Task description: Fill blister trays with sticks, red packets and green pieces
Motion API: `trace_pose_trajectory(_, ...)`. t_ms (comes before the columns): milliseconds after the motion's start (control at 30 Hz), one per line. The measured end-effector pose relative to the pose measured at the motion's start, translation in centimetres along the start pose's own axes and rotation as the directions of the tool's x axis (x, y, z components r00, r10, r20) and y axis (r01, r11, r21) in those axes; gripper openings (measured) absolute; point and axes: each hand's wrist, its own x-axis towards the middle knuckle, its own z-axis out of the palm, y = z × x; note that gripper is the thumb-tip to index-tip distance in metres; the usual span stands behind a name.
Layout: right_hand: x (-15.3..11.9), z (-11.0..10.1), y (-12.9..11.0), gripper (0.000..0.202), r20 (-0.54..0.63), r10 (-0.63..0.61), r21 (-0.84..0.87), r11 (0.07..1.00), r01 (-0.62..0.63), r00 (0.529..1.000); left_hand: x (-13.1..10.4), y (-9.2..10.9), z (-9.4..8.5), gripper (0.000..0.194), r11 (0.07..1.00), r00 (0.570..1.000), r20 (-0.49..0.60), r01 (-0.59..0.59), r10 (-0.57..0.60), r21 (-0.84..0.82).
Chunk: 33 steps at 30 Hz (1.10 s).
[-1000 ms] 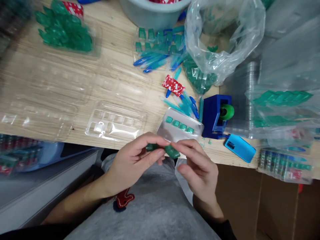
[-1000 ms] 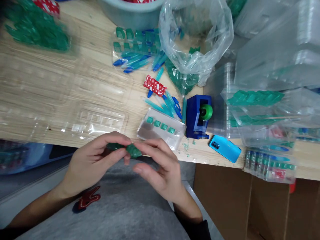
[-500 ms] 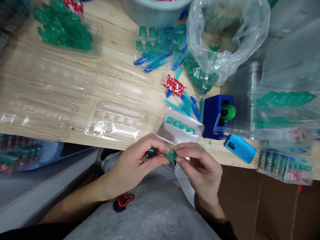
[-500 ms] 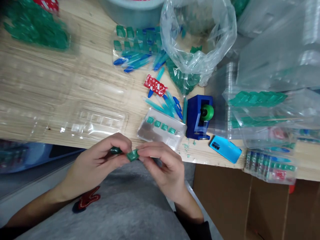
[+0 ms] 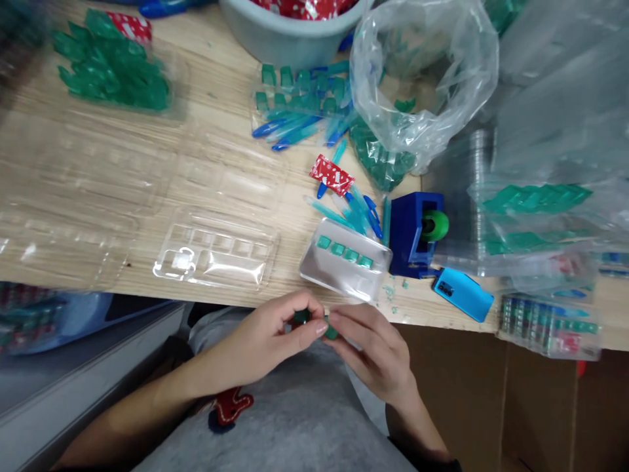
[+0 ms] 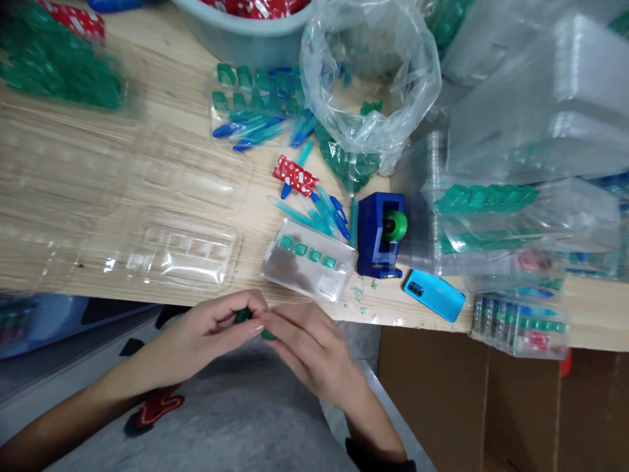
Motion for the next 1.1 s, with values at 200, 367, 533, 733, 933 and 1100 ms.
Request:
trace_pose_trajectory(200,-1.1,-0.1,0.0,0.033,-0.105,0.151,0.057,0.988,-0.146,0.983,0.8,-0.2,0.7,0.019,0.983,0.976,0.193,0.132,-0.106,-0.124)
trace_pose_trajectory(367,-1.3,0.5,-0.1,0.028,-0.154,0.140,0.055,0.990,-0.133,0.978,0.9,-0.3,1.3,0.016,0.998,0.995,0.093,0.041,-0.037,-0.047)
trace_pose_trajectory(533,-1.3,-0.1,0.5,0.021,-0.209,0.173,-0.058,0.980,-0.189,0.962,0.7,-0.7,1.5,0.019,1.000,1.000,0.015,-0.005,0.005,-0.031)
trace_pose_trajectory(733,-1.3,-2.4,5.1,0.014,-0.341,0.252,-0.427,0.817,-0.388,0.906,0.7,-1.2,0.8,0.020,0.998,1.000,-0.026,-0.006,0.005,-0.061)
trace_pose_trajectory(933,-0.7,-1.8,7.5,0.030,-0.235,0.330,-0.525,0.748,-0.406,0.914,0.7,-2.1,0.8,0.021,0.979,0.986,-0.073,-0.141,0.153,0.149)
trace_pose_trajectory(1100,-0.6,-1.6,7.2,0.029,-0.169,0.383,-0.597,0.693,-0.403,0.908,2.6,-2.8,0.3,0.027,0.627,0.908,-0.019,-0.273,0.418,0.730)
